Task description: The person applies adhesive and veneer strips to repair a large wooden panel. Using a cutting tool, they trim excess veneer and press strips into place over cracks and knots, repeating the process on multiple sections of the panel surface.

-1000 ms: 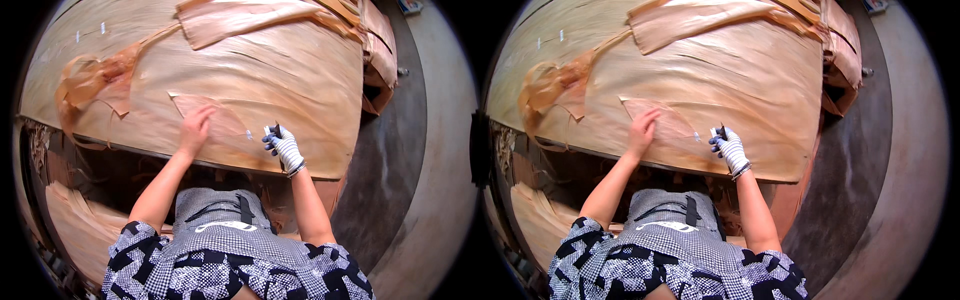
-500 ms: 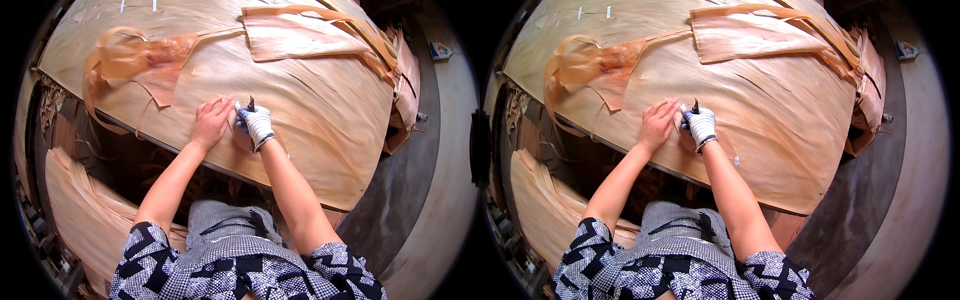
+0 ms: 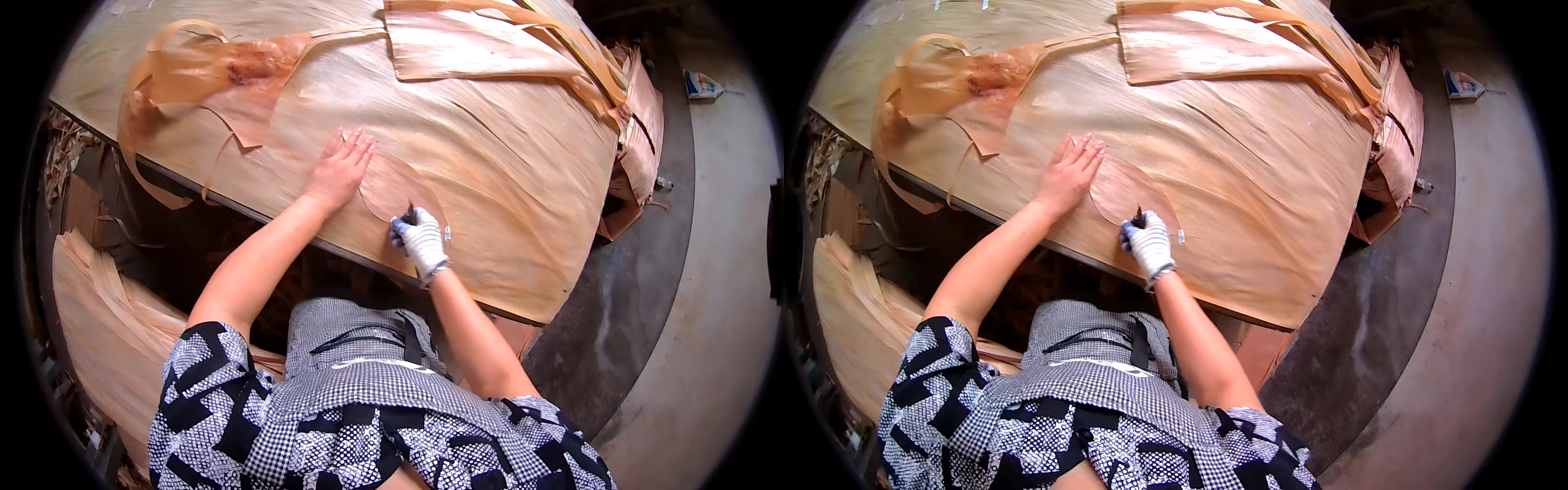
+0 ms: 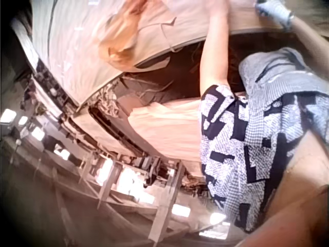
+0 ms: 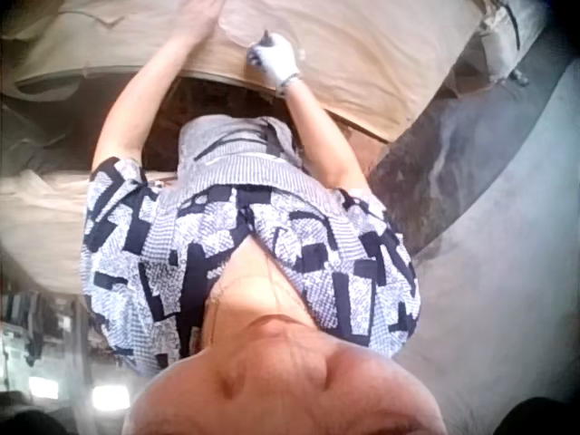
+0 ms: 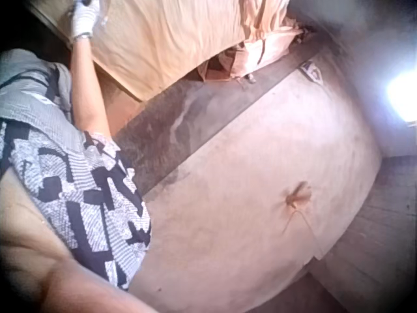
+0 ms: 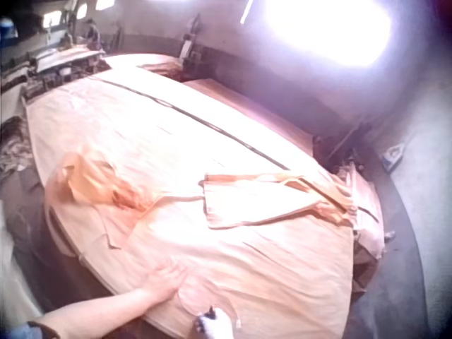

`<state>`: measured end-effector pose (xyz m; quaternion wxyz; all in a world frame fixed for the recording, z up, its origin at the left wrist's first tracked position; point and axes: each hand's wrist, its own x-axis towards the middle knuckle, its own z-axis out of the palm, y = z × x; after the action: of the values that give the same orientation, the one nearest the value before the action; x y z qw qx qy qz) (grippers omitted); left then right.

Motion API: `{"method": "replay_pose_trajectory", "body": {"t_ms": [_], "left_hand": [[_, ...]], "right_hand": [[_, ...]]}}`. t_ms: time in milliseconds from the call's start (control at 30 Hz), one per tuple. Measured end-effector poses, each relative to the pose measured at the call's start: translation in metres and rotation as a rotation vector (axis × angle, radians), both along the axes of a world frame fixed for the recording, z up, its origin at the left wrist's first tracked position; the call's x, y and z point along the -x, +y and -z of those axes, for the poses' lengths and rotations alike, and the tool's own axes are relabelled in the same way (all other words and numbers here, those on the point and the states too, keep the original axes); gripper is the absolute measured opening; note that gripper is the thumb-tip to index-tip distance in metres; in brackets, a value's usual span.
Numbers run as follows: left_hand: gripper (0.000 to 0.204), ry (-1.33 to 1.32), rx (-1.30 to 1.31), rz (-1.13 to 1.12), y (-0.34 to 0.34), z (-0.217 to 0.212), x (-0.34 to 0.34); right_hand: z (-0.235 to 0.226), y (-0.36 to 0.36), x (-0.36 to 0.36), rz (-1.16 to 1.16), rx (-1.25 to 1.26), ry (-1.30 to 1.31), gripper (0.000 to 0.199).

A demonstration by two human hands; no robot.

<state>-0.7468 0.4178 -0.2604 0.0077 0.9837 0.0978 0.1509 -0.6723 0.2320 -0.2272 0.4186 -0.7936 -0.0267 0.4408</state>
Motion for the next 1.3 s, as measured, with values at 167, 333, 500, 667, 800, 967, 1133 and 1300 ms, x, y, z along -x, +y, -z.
{"method": "replay_pose_trajectory", "body": {"t_ms": [167,333,500,667,800,967,1133,1300], "left_hand": [[0.038,0.055,0.279,-0.03,0.011,-0.022,-0.013],[0.041,-0.071,-0.194,-0.374,0.11,-0.006,0.016],[0.049,0.553,-0.439,-0.695,0.182,-0.031,0.048],[0.06,0.8,-0.217,-0.939,0.181,-0.025,0.176],[0.066,0.855,-0.096,-1.147,0.123,-0.029,0.24],[0.045,0.318,0.08,-0.891,0.013,-0.023,0.222],[0.023,-0.102,0.543,-0.481,-0.125,-0.039,0.159],[0.031,-0.018,0.721,-0.273,-0.21,-0.041,0.086]], "right_hand": [[0.023,-0.034,0.0,-0.077,0.254,-0.361,0.026],[-0.009,-0.025,0.002,-0.05,-0.001,-0.136,0.02],[0.027,-0.013,-0.004,-0.101,-0.059,-0.06,0.009],[-0.021,-0.05,0.016,-0.442,0.081,-0.489,0.018],[-0.028,-0.16,0.011,-0.647,0.341,-0.747,0.048],[-0.007,-0.208,-0.025,-0.82,0.401,-0.846,0.023],[-0.041,-0.199,-0.056,-0.892,0.352,-0.906,0.014],[-0.08,-0.183,-0.098,-0.792,0.327,-1.174,0.005]]}}
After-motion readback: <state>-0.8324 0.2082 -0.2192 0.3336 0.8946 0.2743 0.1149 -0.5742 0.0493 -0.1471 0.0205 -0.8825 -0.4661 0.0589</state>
